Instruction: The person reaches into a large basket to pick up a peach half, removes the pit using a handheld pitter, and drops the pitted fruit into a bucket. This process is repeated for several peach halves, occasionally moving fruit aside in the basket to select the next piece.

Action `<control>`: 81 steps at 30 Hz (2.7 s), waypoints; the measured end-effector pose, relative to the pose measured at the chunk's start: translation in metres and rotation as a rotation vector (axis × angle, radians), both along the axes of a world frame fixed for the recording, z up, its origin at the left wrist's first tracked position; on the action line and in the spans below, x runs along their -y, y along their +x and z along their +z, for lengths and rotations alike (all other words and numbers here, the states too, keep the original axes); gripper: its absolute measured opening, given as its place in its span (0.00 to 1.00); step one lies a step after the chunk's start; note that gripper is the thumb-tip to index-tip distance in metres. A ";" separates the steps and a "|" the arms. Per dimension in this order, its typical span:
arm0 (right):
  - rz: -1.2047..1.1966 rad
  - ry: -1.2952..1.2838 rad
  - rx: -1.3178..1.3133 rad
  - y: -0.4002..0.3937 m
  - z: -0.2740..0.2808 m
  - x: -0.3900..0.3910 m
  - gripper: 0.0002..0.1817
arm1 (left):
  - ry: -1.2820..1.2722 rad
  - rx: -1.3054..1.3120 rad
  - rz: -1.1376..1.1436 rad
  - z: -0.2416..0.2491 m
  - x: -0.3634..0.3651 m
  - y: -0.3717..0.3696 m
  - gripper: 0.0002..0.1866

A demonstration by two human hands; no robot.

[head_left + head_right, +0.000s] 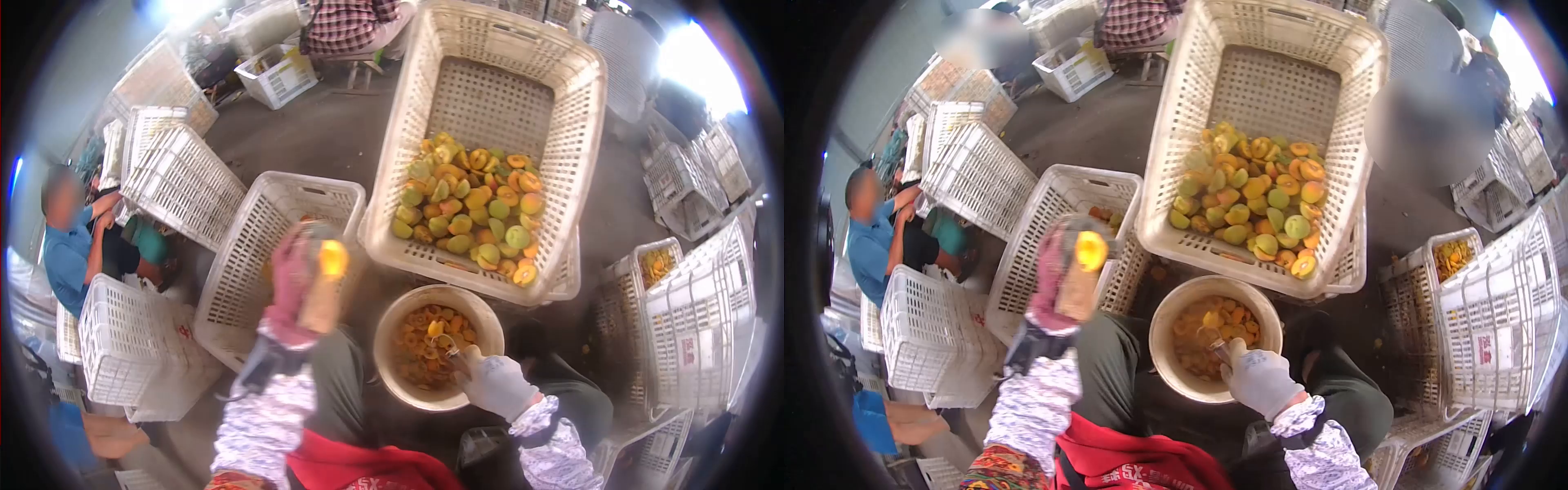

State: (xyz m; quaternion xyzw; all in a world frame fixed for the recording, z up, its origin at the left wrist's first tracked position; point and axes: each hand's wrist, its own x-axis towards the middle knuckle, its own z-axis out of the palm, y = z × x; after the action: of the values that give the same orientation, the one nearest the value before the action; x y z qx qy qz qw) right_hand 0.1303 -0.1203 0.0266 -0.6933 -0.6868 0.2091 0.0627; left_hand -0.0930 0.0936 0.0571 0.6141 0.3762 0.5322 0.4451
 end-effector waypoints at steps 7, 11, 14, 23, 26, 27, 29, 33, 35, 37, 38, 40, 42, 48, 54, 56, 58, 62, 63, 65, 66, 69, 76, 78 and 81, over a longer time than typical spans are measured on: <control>-0.016 0.015 0.033 0.002 0.012 0.013 0.13 | 0.547 -1.192 0.070 0.033 -0.016 -0.029 0.15; -0.098 0.203 0.186 0.013 0.008 0.015 0.12 | 0.093 -0.947 -0.357 0.022 -0.005 0.088 0.22; -0.127 0.281 0.162 0.016 0.007 0.018 0.11 | 0.109 -1.150 -0.292 -0.042 -0.032 0.167 0.28; -0.280 0.338 0.054 0.030 0.032 0.005 0.10 | 0.071 -1.113 -0.292 -0.089 -0.047 0.196 0.25; -0.380 0.558 -0.083 0.037 0.045 -0.006 0.09 | 0.177 -0.649 -0.507 -0.069 -0.035 0.165 0.22; -0.436 0.555 -0.107 0.036 0.049 -0.009 0.09 | 0.180 -0.652 -0.509 -0.055 -0.025 0.157 0.22; -0.457 0.640 -0.176 0.035 0.047 -0.016 0.09 | 0.100 -0.466 -0.592 -0.040 -0.003 0.141 0.24; -0.422 0.677 -0.182 0.028 0.039 -0.028 0.09 | 0.066 -0.348 -0.682 -0.024 0.029 0.117 0.23; -0.330 0.669 -0.113 0.019 0.037 -0.030 0.11 | -0.070 -0.226 -0.662 -0.012 0.045 0.108 0.20; -0.353 0.563 -0.201 0.010 0.040 -0.030 0.13 | -0.746 0.474 -0.599 0.015 0.068 0.100 0.20; -0.325 0.488 -0.132 0.009 0.042 -0.030 0.14 | -0.780 0.586 -0.620 0.007 0.066 0.101 0.20; -0.291 0.411 -0.063 0.006 0.041 -0.032 0.14 | -0.336 0.146 -0.518 -0.001 0.061 0.092 0.20; -0.278 0.386 -0.114 0.003 0.038 -0.034 0.18 | 0.546 -0.725 -0.241 0.000 0.057 0.081 0.21; -0.240 0.494 -0.151 -0.004 0.031 -0.045 0.16 | -0.086 0.006 -0.523 -0.009 0.056 0.086 0.20; -0.225 0.478 -0.100 -0.009 0.023 -0.051 0.16 | -0.943 0.729 -0.537 -0.011 0.055 0.088 0.22; -0.217 0.472 -0.097 -0.010 0.021 -0.051 0.16 | -0.265 0.127 -0.473 -0.028 0.049 0.079 0.20; -0.210 0.466 -0.094 -0.012 0.019 -0.051 0.16 | 0.413 -0.465 -0.350 -0.042 0.050 0.075 0.18; -0.178 0.438 -0.021 -0.015 0.020 -0.048 0.15 | -0.424 0.222 -0.428 -0.026 0.058 0.082 0.23; -0.158 0.480 -0.039 -0.016 0.021 -0.048 0.14 | -1.129 0.726 -0.555 -0.024 0.056 0.082 0.26; -0.173 0.430 -0.028 -0.018 0.018 -0.048 0.14 | -1.183 0.715 -0.552 -0.026 0.054 0.083 0.25; -0.187 0.384 -0.014 -0.019 0.017 -0.047 0.14 | -1.235 0.704 -0.553 -0.025 0.053 0.085 0.24; -0.189 0.310 -0.062 -0.021 0.013 -0.047 0.14 | -1.240 0.529 -0.376 0.004 0.055 0.092 0.23; -0.147 0.342 -0.410 -0.020 0.020 -0.045 0.14 | -0.960 0.598 -0.343 -0.003 0.061 0.091 0.16; -0.092 0.295 -0.731 -0.016 0.022 -0.046 0.11 | -0.779 0.478 -0.461 -0.016 0.059 0.086 0.15; -0.254 -0.223 -1.010 -0.011 0.058 -0.048 0.08 | -0.496 0.282 -0.627 -0.036 0.053 0.078 0.21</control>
State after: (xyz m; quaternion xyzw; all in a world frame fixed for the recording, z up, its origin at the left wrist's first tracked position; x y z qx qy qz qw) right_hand 0.1197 -0.0723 0.0845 -0.5863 -0.4554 0.5796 0.3362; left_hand -0.0147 0.0406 0.0206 0.4942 0.2233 0.3432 0.7669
